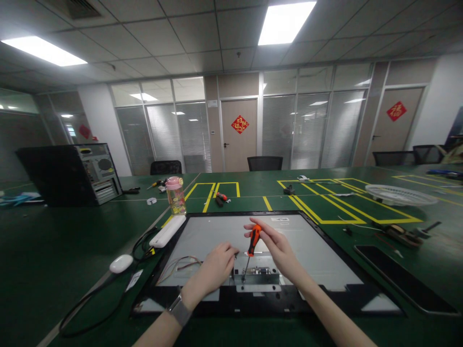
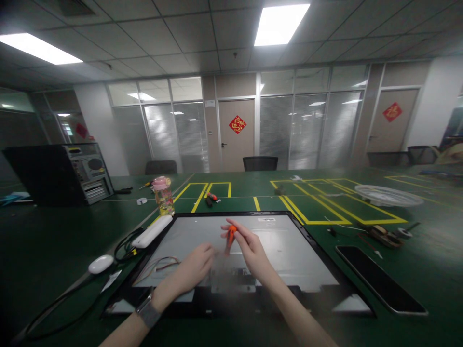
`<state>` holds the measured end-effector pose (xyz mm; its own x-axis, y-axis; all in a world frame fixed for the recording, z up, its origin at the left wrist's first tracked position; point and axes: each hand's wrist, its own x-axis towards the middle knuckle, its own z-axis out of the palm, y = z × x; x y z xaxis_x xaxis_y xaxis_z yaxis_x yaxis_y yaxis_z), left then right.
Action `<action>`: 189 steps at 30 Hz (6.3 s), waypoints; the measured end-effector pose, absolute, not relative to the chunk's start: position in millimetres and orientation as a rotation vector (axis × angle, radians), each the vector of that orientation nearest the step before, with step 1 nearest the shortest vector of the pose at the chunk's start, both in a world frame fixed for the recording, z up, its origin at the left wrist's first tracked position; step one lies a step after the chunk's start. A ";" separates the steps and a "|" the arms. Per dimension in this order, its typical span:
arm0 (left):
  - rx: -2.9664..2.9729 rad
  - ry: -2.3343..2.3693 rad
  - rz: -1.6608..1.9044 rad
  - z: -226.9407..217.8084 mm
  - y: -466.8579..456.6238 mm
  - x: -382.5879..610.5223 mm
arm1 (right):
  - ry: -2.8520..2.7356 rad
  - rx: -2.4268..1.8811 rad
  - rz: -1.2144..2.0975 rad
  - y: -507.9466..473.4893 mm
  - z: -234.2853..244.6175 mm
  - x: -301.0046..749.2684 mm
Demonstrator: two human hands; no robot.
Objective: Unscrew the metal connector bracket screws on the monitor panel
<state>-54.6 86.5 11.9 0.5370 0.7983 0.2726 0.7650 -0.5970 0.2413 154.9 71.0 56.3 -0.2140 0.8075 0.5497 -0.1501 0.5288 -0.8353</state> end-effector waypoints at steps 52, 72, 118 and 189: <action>2.688 1.384 0.518 13.3 85.8 -53.8 | -1.443 -0.579 0.874 69.1 57.0 151.6; 2.689 1.391 0.524 10.6 86.9 -53.8 | -1.329 -0.459 1.219 76.9 51.1 150.5; 2.684 1.373 0.569 8.5 87.3 -54.9 | -1.395 -0.436 1.246 73.0 55.6 154.6; 2.693 1.386 0.519 12.7 85.6 -54.1 | -1.522 -0.652 0.799 74.2 47.9 153.9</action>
